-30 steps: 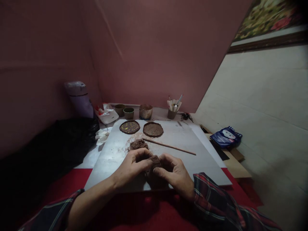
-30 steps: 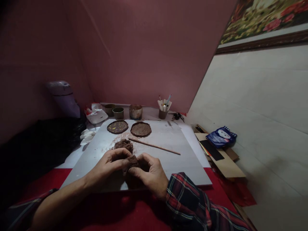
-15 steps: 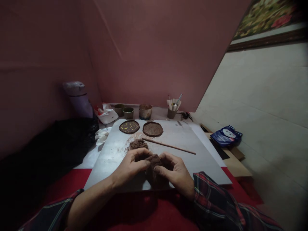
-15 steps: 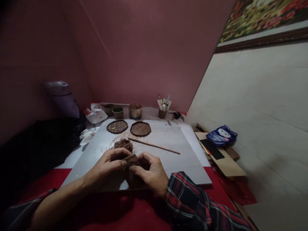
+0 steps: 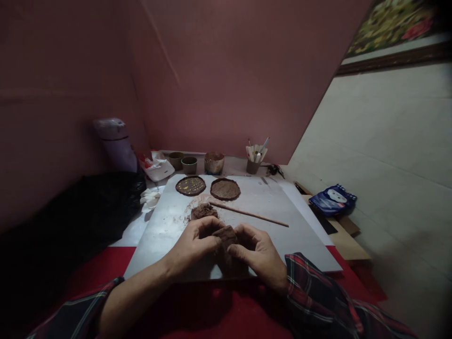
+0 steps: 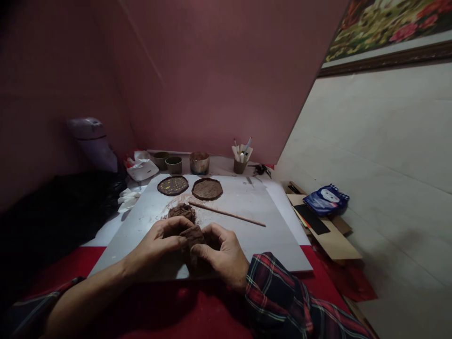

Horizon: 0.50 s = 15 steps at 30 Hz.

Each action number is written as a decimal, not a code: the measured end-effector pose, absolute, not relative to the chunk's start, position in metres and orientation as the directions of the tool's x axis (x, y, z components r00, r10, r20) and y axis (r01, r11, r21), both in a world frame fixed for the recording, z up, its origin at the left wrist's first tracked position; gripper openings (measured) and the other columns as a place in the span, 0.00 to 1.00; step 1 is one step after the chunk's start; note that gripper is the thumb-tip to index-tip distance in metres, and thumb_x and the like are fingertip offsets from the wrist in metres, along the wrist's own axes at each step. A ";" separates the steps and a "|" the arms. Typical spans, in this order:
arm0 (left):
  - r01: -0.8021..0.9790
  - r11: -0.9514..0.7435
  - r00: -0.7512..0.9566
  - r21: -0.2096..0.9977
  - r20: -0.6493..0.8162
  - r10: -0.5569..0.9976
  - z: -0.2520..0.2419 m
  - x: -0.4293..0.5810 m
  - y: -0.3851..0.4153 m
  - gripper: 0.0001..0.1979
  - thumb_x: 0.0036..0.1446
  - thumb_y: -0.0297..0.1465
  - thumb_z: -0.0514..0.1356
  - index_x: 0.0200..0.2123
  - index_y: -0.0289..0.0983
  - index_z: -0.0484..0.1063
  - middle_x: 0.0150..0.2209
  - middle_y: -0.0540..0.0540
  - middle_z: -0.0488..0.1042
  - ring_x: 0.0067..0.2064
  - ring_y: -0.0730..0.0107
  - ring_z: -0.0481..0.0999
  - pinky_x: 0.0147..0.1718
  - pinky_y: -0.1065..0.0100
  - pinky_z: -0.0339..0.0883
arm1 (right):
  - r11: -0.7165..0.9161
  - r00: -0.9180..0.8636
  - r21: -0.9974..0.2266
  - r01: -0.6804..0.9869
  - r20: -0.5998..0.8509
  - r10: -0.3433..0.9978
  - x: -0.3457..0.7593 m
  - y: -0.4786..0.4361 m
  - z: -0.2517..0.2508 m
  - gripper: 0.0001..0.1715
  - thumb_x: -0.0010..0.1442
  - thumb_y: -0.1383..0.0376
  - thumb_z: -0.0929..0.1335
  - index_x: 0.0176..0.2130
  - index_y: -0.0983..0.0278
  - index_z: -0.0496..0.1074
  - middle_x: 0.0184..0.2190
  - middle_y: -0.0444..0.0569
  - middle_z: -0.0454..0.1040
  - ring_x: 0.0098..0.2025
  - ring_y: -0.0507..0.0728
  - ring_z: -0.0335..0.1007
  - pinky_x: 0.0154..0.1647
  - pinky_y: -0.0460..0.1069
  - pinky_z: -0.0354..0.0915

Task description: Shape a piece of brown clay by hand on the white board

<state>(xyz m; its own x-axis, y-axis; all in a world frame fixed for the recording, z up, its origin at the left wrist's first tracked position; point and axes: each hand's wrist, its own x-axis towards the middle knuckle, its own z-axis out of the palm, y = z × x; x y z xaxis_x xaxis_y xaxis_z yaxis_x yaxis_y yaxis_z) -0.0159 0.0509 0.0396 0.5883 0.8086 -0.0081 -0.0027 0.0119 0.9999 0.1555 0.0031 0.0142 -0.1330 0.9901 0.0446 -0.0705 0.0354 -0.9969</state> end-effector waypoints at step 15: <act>0.089 -0.079 0.537 0.993 0.019 0.843 0.039 -0.011 0.047 0.09 0.50 0.33 0.62 0.30 0.33 0.69 0.28 0.50 0.68 0.31 0.74 0.66 0.29 0.72 0.61 | -0.007 -0.202 -0.993 -0.120 0.018 0.979 0.156 0.004 0.015 0.18 0.48 0.58 0.76 0.34 0.65 0.70 0.29 0.42 0.74 0.32 0.50 0.69 0.36 0.45 0.64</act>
